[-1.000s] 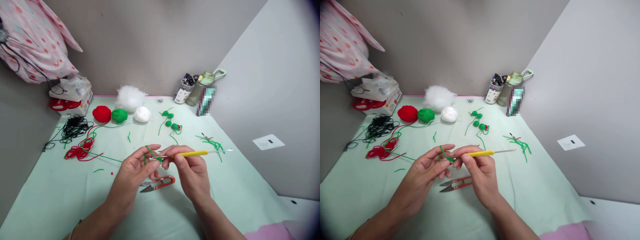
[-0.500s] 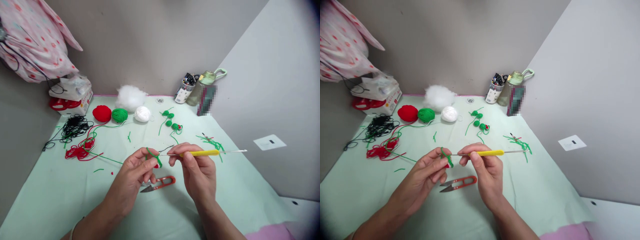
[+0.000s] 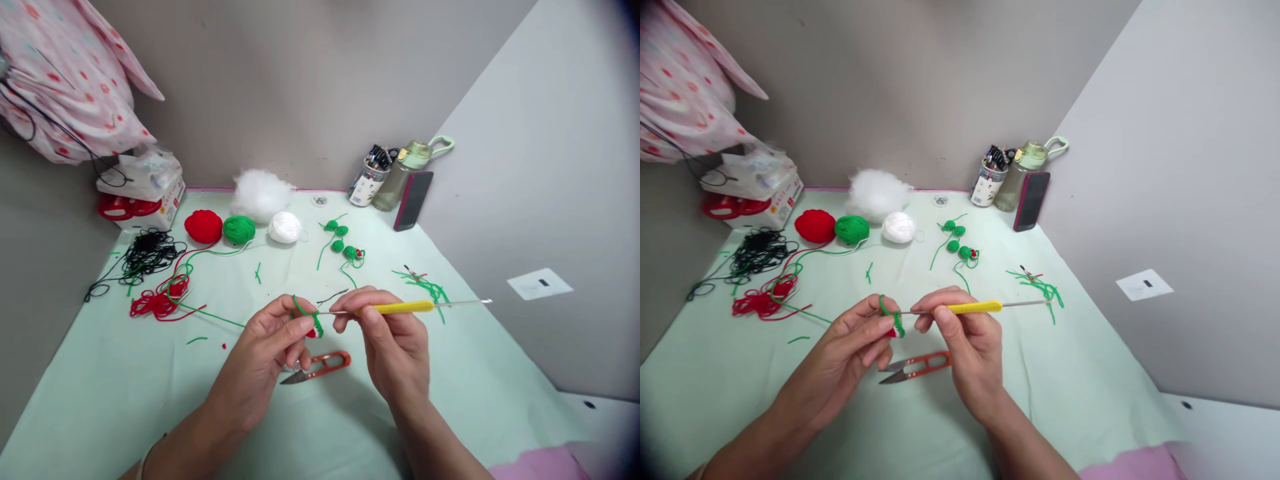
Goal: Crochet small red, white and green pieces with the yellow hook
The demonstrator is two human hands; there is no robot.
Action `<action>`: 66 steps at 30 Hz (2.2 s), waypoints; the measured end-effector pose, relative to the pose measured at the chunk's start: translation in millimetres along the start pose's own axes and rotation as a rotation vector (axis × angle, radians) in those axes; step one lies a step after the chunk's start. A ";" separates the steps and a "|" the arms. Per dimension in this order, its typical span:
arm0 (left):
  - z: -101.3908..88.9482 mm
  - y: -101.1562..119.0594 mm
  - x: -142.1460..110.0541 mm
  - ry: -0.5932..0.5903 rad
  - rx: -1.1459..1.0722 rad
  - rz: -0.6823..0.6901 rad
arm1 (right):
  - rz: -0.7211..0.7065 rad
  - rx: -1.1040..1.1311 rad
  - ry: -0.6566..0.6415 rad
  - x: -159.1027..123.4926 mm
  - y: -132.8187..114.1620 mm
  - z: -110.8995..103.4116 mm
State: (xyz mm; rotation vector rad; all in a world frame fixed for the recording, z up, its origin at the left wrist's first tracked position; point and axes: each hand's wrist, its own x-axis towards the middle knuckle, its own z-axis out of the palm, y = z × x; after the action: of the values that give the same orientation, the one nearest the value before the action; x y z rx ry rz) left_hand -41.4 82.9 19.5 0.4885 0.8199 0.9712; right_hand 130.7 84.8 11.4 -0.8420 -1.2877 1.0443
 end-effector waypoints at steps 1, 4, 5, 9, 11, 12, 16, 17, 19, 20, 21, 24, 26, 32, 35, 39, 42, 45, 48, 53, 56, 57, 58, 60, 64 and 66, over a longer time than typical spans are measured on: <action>-0.2 -0.1 0.1 0.002 0.003 0.001 | 0.002 0.001 -0.003 -0.1 0.0 0.1; -1.0 -0.7 0.4 0.014 0.011 0.001 | 0.003 0.004 -0.009 -0.7 0.0 0.2; -1.2 -0.9 0.6 0.014 0.014 -0.001 | 0.000 0.008 -0.012 -0.8 -0.1 0.2; -1.3 -1.5 1.4 0.012 0.015 -0.006 | -0.012 0.013 -0.019 -0.6 -0.3 0.0; -1.2 -1.3 1.5 0.015 0.023 -0.009 | -0.017 0.006 -0.024 -0.4 -0.2 -0.2; -1.1 -1.2 1.4 0.016 0.029 -0.010 | -0.019 0.002 -0.028 -0.3 0.0 -0.3; -1.4 -1.1 1.3 0.016 0.037 -0.009 | -0.025 -0.006 -0.043 -0.2 1.1 -0.9; -1.5 -1.3 1.5 0.017 0.036 -0.006 | -0.027 -0.009 -0.045 -0.3 1.1 -1.1; -1.9 -1.9 1.9 0.023 0.040 0.000 | -0.038 -0.031 -0.046 -0.5 0.4 -1.2; -2.1 -2.1 2.1 0.028 0.049 0.003 | -0.045 -0.048 -0.049 -0.7 -0.2 -1.3; -2.4 -2.1 2.2 0.033 0.063 0.004 | -0.052 -0.068 -0.053 -0.9 -1.0 -1.3; -3.0 -1.2 1.9 0.036 0.113 0.012 | -0.064 -0.106 -0.068 -1.7 -3.0 -1.3; -2.8 0.0 1.2 0.028 0.133 0.019 | -0.070 -0.092 -0.071 -2.4 -3.2 -0.8; 1.7 -0.8 -1.5 0.048 0.118 0.041 | -0.106 -0.024 -0.024 -6.8 0.9 4.4; 3.9 -4.1 -3.5 0.071 0.102 0.070 | -0.100 0.023 0.008 -9.8 2.8 8.4; 5.3 -8.0 -5.5 0.051 0.064 0.097 | -0.083 0.053 0.024 -11.9 4.1 13.0; 6.8 -9.9 -6.0 0.036 0.043 0.066 | -0.097 0.035 0.059 -10.1 5.2 14.1; 9.1 -11.6 -6.4 -0.003 0.067 0.012 | -0.088 0.000 0.137 -5.6 5.0 11.9; 9.6 -10.3 -6.0 -0.008 0.054 -0.047 | -0.041 0.028 0.193 -1.1 2.0 7.9; 2.8 -3.2 -3.3 0.025 -0.046 -0.016 | -0.007 0.096 0.145 -1.0 -1.7 5.6; -0.4 -1.6 -2.8 0.008 -0.058 -0.002 | 0.015 0.091 0.101 -3.8 -1.0 6.6; -0.7 -1.5 -2.8 0.013 -0.051 -0.002 | 0.017 0.084 0.091 -4.6 -0.8 7.0; -0.7 -1.5 -3.0 0.022 -0.043 -0.001 | 0.018 0.078 0.084 -5.2 -0.7 7.3; 0.1 -1.2 -3.4 0.040 -0.027 0.003 | 0.014 0.075 0.080 -5.9 -0.7 7.9; 1.6 -0.6 -3.6 0.040 -0.013 0.005 | 0.003 0.065 0.077 -5.8 -1.1 8.7; 2.0 -0.6 -3.2 0.035 0.000 0.010 | -0.004 0.061 0.075 -5.5 -0.8 8.7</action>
State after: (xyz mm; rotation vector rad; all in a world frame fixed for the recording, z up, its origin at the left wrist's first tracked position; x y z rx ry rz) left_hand -40.4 79.8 21.6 0.4769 0.8499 0.9911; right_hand 122.3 78.8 11.3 -0.8252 -1.1883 1.0344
